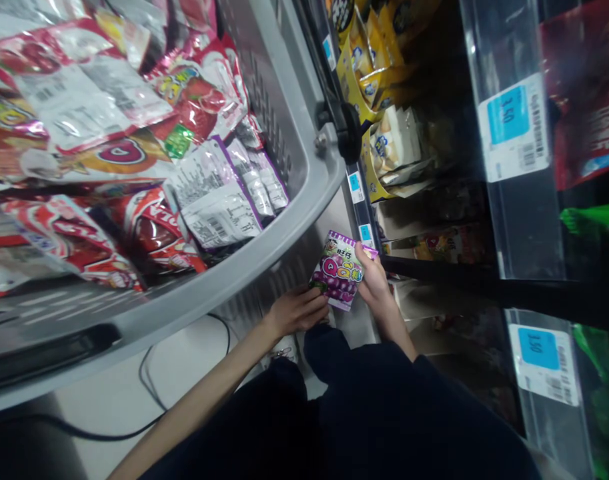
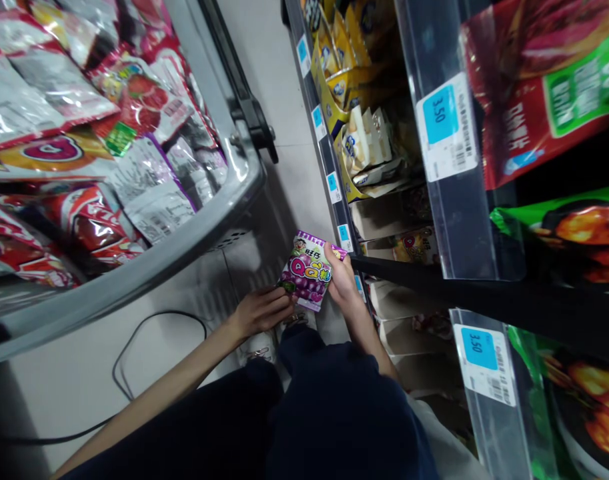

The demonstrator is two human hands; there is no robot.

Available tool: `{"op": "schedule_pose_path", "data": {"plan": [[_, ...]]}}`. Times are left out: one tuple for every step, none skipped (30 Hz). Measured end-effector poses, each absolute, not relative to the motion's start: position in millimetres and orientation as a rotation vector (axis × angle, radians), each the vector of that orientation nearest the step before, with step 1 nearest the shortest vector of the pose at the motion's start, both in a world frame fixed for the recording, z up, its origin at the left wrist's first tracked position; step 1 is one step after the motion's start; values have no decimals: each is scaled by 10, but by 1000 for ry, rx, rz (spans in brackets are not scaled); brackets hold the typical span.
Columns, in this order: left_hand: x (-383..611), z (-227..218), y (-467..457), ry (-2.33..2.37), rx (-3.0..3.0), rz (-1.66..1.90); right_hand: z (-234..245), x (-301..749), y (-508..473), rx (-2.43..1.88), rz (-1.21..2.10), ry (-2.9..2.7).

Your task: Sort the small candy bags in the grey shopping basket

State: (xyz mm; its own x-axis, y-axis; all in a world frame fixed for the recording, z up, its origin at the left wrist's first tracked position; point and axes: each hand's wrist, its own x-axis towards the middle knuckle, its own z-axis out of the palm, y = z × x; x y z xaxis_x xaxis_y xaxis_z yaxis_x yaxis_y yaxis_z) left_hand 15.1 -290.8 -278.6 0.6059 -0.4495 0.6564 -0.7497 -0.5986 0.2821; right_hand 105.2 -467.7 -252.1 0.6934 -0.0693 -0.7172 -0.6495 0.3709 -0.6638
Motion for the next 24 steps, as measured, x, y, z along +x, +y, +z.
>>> {"op": "schedule_pose_path", "data": {"plan": [[145, -2799, -2905, -943, 2295, 727, -2521, 1055, -4678, -1144, 416, 746], [139, -2811, -2901, -943, 2300, 727, -2522, 1057, -4678, -1138, 414, 744], [135, -2820, -2899, -942, 2301, 731, -2522, 1059, -4679, -1131, 416, 736], [133, -2825, -2896, -943, 2301, 735, -2521, 1060, -4679, -1125, 421, 723], [133, -2826, -2895, -944, 2301, 738, -2519, 1061, -4678, -1120, 429, 712], [135, -2822, -2893, -944, 2303, 738, -2516, 1062, -4675, -1117, 437, 705], [139, -2815, -2893, -940, 2306, 737, -2511, 1062, -4672, -1117, 444, 704], [143, -2805, -2892, -938, 2310, 731, -2506, 1063, -4667, -1119, 449, 705], [147, -2795, -2892, -934, 2314, 726, -2502, 1064, -4661, -1122, 452, 708], [149, -2787, -2892, -932, 2315, 723, -2499, 1064, -4656, -1127, 454, 712], [148, -2783, -2892, -928, 2312, 727, -2497, 1064, -4651, -1131, 455, 714], [143, -2783, -2892, -920, 2310, 732, -2499, 1062, -4647, -1136, 455, 717], [136, -2788, -2892, -915, 2308, 734, -2502, 1060, -4644, -1139, 457, 719], [126, -2796, -2892, -909, 2311, 732, -2507, 1057, -4642, -1141, 462, 718], [116, -2806, -2892, -905, 2316, 727, -2513, 1053, -4641, -1142, 471, 715], [106, -2815, -2892, -903, 2322, 719, -2519, 1049, -4640, -1142, 481, 707], [99, -2822, -2893, -903, 2328, 713, -2524, 1044, -4640, -1137, 493, 697], [95, -2825, -2893, -905, 2335, 706, -2528, 1040, -4640, -1130, 506, 687], [95, -2823, -2895, -905, 2341, 705, -2530, 1036, -4639, -1121, 515, 682], [100, -2816, -2896, -907, 2344, 707, -2530, 1034, -4638, -1114, 521, 679], [107, -2804, -2898, -910, 2349, 705, -2529, 1032, -4637, -1107, 523, 677], [117, -2788, -2899, -912, 2353, 704, -2527, 1031, -4635, -1102, 521, 678], [128, -2769, -2899, -914, 2356, 700, -2524, 1032, -4633, -1099, 517, 682], [139, -2748, -2900, -913, 2359, 695, -2520, 1032, -4632, -1096, 514, 685]]}}
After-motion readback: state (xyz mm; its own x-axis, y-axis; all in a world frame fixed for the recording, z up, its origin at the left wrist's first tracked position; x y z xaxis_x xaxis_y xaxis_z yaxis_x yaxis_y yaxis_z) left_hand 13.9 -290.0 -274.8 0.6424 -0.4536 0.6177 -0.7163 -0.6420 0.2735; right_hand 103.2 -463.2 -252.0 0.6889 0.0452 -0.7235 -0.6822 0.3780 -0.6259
